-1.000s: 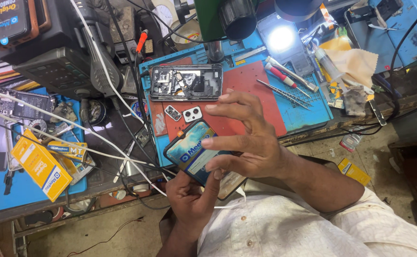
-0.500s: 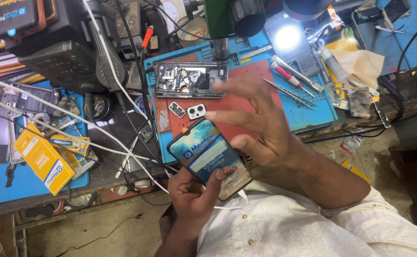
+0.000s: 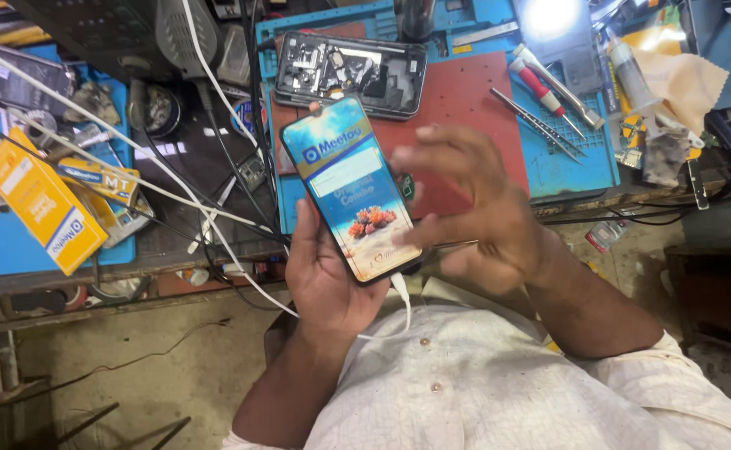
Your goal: The person repairs a disassembled smartphone at a workbench. They use a metal pry tool to work on the phone's internal board and battery, connect a charging cable to test the device, press the frame and screen assembly together by hand, and pick up small components from the mat.
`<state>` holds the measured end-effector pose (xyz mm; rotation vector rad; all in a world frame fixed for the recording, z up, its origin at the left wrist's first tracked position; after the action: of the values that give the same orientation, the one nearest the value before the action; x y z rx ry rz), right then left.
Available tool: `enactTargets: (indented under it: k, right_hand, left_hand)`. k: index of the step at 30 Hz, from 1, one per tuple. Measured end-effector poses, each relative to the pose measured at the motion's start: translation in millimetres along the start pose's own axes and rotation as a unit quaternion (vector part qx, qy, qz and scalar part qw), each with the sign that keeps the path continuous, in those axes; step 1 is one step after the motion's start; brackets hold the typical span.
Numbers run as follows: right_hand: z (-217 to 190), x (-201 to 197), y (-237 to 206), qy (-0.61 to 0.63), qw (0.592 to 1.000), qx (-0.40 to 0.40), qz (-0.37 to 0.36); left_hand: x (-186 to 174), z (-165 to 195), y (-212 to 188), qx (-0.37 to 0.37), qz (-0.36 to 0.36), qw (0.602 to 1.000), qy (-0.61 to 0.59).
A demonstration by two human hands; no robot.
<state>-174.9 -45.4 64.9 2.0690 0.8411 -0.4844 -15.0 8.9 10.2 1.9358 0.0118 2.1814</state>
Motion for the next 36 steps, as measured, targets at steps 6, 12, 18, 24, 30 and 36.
enactTargets:
  k: [6, 12, 18, 24, 30, 36]
  right_hand:
    - [1.1, 18.4, -13.6, -0.086, 0.995, -0.042, -0.036]
    - [12.1, 15.7, -27.2, -0.091, 0.995, 0.033, 0.005]
    - [5.6, 18.6, -36.3, -0.077, 0.997, 0.02, 0.014]
    - [0.6, 15.3, -36.1, -0.067, 0.996, 0.019, 0.064]
    - [-1.5, 8.2, -31.2, -0.056, 0.991, 0.01, 0.12]
    - [-1.2, 12.0, -34.2, -0.063, 0.988, 0.03, 0.136]
  left_hand:
    - [-2.4, 2.5, -1.0, -0.008, -0.014, 1.0, 0.025]
    - [4.4, -0.6, -4.1, -0.038, -0.047, 0.995, 0.078]
    - [10.3, 2.7, -2.5, -0.044, -0.025, 0.996, 0.068]
    - [11.5, 5.0, -4.6, -0.025, -0.046, 0.993, 0.109]
    - [11.9, 5.2, -7.2, -0.008, -0.083, 0.991, 0.102]
    - [6.4, 6.6, -11.2, -0.01, -0.096, 0.989, 0.109]
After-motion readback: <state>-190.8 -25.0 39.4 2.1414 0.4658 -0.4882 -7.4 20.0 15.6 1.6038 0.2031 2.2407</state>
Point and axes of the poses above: each hand's wrist, its own y-axis towards the middle knuckle, its own x-axis out of the palm, z = x × y, the point moved 5 cm from there along y, towards the middle knuckle, and after that the axes turned 6 degrees about -z, right-handed, at the moved point
